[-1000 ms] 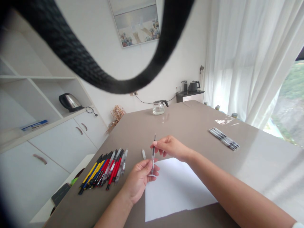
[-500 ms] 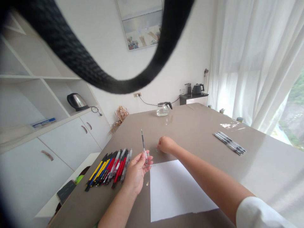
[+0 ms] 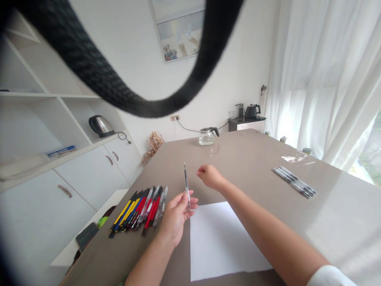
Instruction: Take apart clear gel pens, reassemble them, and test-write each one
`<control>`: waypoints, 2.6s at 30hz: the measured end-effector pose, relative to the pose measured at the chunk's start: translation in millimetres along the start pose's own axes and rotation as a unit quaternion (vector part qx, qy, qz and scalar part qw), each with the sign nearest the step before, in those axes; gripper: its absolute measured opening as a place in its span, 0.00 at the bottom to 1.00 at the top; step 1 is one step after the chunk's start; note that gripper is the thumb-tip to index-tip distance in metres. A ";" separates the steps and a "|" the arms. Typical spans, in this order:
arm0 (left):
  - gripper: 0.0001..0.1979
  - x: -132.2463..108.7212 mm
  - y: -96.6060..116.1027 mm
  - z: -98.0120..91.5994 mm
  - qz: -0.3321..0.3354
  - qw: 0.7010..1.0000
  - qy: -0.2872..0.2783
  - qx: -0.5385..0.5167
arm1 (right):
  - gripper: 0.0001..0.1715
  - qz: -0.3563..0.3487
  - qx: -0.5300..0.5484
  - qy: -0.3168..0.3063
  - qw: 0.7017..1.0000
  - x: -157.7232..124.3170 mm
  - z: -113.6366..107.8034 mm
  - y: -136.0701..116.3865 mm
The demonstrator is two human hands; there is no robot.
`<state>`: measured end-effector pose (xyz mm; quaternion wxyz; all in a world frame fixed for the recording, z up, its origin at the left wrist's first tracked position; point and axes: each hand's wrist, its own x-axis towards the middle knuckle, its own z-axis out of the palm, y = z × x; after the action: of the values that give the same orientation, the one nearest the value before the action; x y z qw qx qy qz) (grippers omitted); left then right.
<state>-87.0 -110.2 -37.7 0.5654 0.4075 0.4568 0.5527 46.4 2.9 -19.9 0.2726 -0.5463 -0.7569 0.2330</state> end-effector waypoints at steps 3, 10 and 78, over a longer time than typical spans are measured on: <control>0.22 -1.4 -0.3 3.8 -0.004 1.000 -0.008 0.029 | 0.19 -0.033 0.164 0.067 0.984 -3.7 -20.7 -6.9; 0.20 -4.2 -2.2 10.8 0.000 0.995 -0.030 0.091 | 0.17 -0.073 0.420 0.061 0.903 -20.0 -46.3 -19.8; 0.21 7.2 11.1 -11.1 0.102 0.989 0.084 0.069 | 0.09 0.042 -0.091 -0.089 0.991 2.9 55.0 -27.0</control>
<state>-100.7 -102.9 -30.3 0.4364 0.4415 0.4960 0.6071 -9.9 -5.3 -42.7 0.1435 -0.5770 -0.7727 0.2223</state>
